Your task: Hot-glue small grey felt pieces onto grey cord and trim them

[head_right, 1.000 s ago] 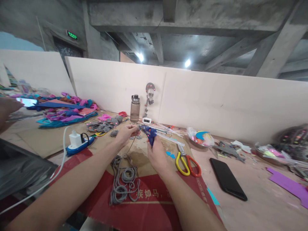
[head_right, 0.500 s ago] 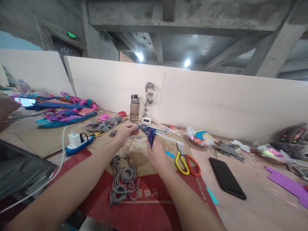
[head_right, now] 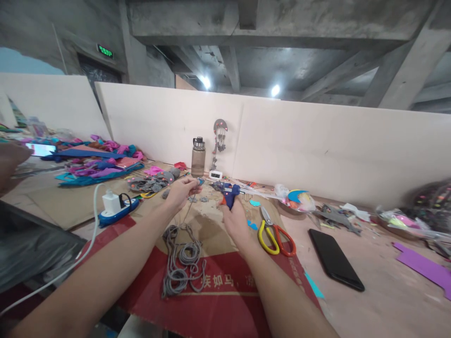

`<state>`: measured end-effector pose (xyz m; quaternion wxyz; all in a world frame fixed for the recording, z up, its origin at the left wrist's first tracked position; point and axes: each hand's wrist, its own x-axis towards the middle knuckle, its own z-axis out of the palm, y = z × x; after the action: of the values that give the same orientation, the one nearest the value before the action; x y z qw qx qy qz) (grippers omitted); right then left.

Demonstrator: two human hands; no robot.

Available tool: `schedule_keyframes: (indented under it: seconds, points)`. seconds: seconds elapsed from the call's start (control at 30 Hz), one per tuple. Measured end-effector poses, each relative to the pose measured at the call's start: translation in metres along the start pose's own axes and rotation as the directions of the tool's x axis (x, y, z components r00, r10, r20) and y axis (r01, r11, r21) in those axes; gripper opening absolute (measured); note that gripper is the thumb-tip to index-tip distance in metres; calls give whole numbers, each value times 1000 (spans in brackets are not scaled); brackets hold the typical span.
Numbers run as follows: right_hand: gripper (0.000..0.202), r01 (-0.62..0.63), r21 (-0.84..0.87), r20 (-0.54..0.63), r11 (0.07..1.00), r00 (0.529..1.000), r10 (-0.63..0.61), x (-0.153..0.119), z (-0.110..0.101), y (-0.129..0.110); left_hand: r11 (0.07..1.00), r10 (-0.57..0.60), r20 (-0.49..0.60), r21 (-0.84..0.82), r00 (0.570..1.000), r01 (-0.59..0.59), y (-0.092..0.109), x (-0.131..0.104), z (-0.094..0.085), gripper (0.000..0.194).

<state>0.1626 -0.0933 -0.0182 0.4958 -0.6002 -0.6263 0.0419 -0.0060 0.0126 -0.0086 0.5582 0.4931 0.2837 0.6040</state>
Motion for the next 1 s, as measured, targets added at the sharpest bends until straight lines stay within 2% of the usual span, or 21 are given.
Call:
schedule_keyframes:
  seconds: [0.1,0.17,0.23,0.3,0.37,0.43,0.5,0.53,0.57,0.63,0.7,0.73,0.8,0.87,1.0]
  points:
    - [16,-151,-197,72,969,983,168,8,0,18,998,38,46,51,998,-41,-1,-3,5,26]
    - [12,-144,-353,123,924,972,199,11,0,30,987,87,87,129,992,-97,-2,-7,8,21]
    - [12,-125,-437,169,891,961,218,11,0,40,957,143,126,234,982,-169,-2,-10,10,18]
    - [14,-113,-494,142,862,968,208,9,-1,43,908,206,157,337,966,-249,-2,-14,13,14]
    - [16,-109,-500,61,859,985,161,8,-2,40,846,286,169,417,943,-331,0,-18,15,11]
    - [19,-97,-376,14,921,994,111,8,-2,30,766,379,184,488,907,-419,3,-23,19,8]
    - [21,-95,-57,57,994,994,98,8,-1,16,655,464,233,559,855,-508,7,-29,22,7]
    - [23,-125,145,94,981,989,113,7,1,8,584,498,277,594,822,-554,8,-31,24,7]
    - [26,-176,343,138,923,981,136,6,3,0,513,526,321,619,787,-595,10,-34,25,8]
    - [34,-307,649,249,696,950,187,2,6,-14,393,554,403,645,729,-656,11,-38,28,9]
    - [43,-394,783,334,481,919,208,-2,8,-24,339,547,446,655,708,-675,11,-42,29,10]
    - [45,-415,809,356,417,910,215,-3,9,-27,335,536,451,662,713,-671,11,-43,30,10]
    - [44,-416,823,349,386,908,233,-3,8,-28,353,511,438,678,740,-645,10,-45,32,8]
    - [39,-388,808,302,443,919,254,-2,8,-25,411,488,399,680,777,-607,10,-47,34,8]
    - [27,-331,718,189,612,939,286,4,10,-14,618,390,291,621,874,-482,11,-49,40,9]
